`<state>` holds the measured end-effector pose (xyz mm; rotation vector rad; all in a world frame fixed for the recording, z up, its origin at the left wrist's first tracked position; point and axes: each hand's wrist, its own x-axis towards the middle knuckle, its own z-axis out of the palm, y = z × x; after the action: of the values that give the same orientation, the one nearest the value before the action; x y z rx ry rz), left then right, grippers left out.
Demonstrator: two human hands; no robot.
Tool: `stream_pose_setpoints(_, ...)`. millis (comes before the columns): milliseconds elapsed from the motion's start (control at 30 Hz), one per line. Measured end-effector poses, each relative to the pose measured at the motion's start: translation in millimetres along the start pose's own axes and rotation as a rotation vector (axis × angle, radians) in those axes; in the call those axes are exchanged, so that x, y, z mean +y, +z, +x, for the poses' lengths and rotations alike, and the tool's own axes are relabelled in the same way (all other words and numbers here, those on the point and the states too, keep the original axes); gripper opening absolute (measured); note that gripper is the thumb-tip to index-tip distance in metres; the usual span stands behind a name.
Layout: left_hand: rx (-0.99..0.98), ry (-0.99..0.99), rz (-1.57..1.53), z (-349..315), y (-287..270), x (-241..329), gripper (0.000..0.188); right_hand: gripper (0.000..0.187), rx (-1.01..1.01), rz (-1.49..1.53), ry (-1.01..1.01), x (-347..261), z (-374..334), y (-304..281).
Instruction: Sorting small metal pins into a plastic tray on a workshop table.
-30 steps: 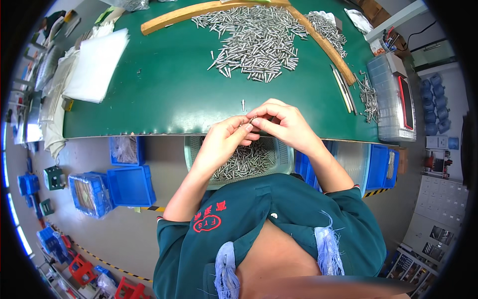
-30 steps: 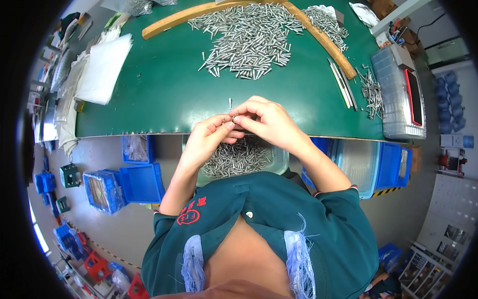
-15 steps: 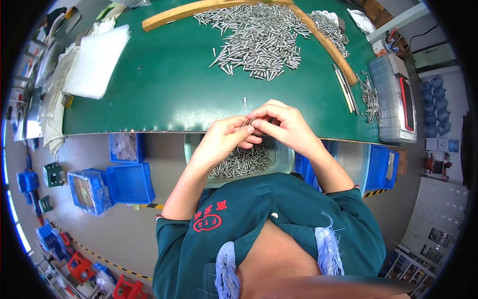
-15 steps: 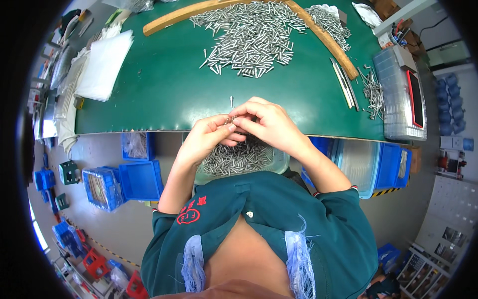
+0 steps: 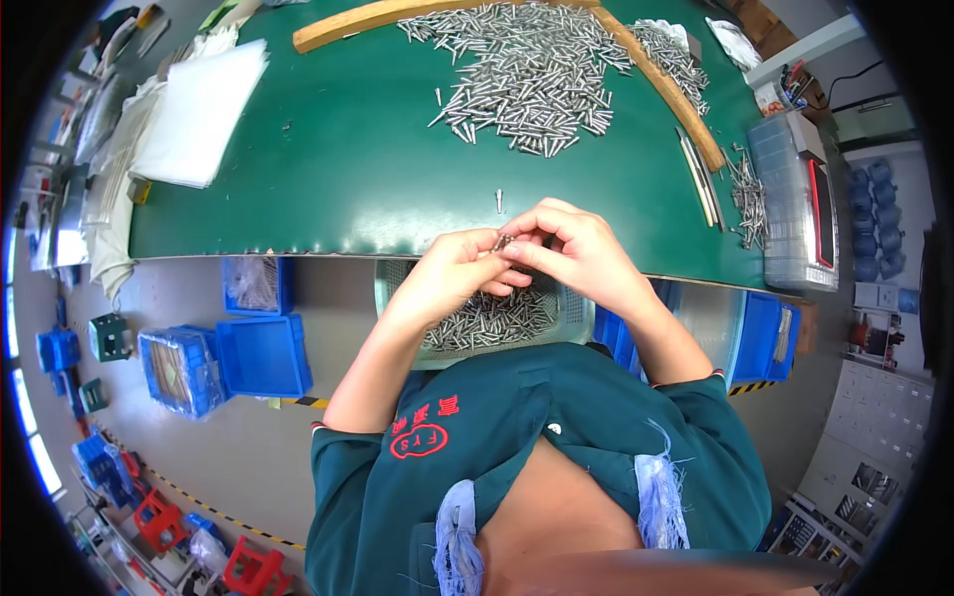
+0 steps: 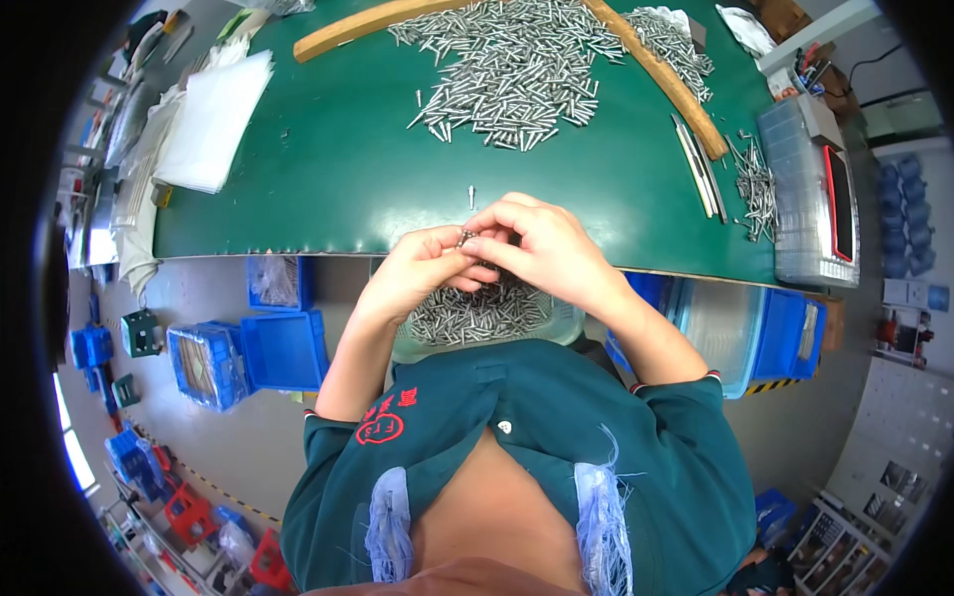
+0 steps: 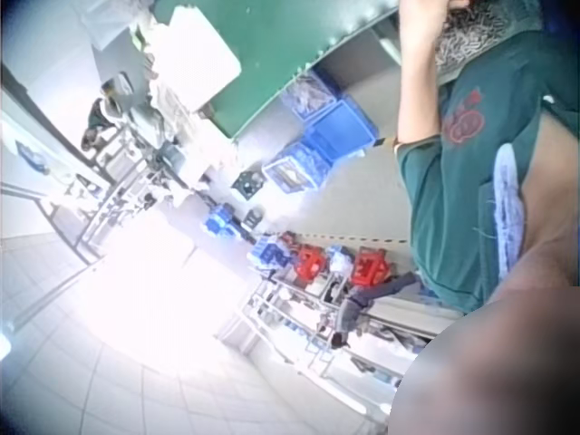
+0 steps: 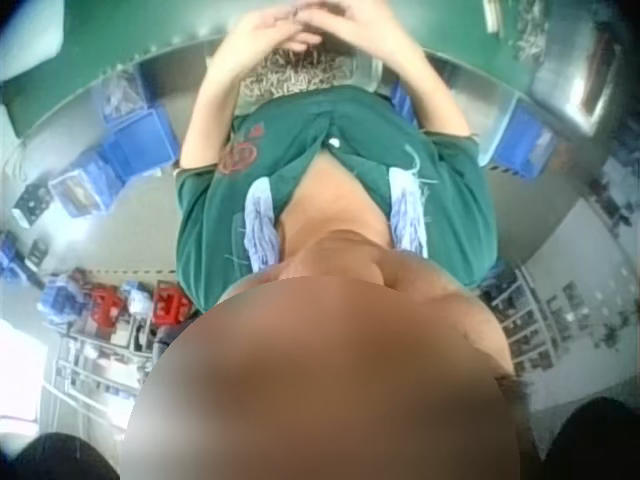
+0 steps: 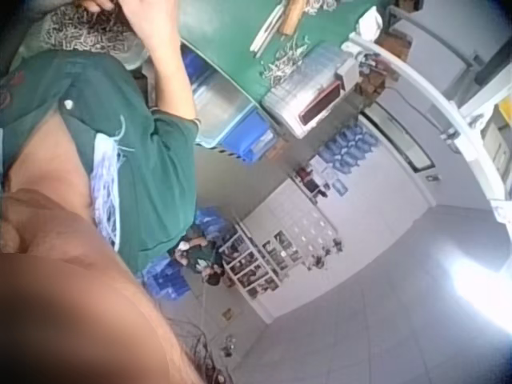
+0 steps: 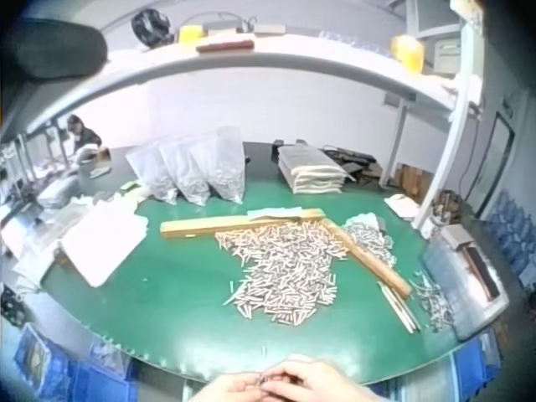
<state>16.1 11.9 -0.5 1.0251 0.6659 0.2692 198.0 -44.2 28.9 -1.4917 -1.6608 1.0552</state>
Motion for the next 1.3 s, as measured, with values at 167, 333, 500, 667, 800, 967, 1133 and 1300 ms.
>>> stream_pose_setpoints(167,0.043,0.074,0.196,-1.1,3.8,1.6,0.030,0.018,0.080,0.024,0.012,4.7,1.2,4.6)
stream_pose_setpoints(333,0.030,0.117,0.294,-9.8,5.4,10.2,0.030,0.021,-0.051,0.681,0.278,17.8,4.0,-0.3)
stream_pose_setpoints(500,0.073,0.148,0.266,-21.1,-1.7,24.4,0.029,0.018,-0.119,1.561,0.480,31.6,0.6,-2.3)
stream_pose_setpoints(667,0.363,0.287,0.393,-23.4,-21.9,26.7,0.026,0.017,-0.285,0.890,0.309,20.8,-5.2,-5.6)
stream_pose_setpoints(800,0.544,0.375,0.628,-17.6,-24.8,23.3,0.022,0.014,-0.366,0.479,0.090,10.4,-3.3,-4.0)
stream_pose_setpoints(967,0.558,0.581,0.981,-12.4,-16.3,18.5,0.015,0.018,-0.051,-0.130,-0.129,13.2,12.3,-9.1)
stream_pose_setpoints(1133,0.484,0.654,1.282,-1.6,-3.7,5.4,0.022,0.017,0.161,-0.482,-0.233,29.6,30.9,-1.7)
stream_pose_setpoints(1300,0.501,0.639,1.435,6.7,2.3,0.8,0.025,0.013,0.215,-0.582,-0.204,25.7,31.8,-6.4)
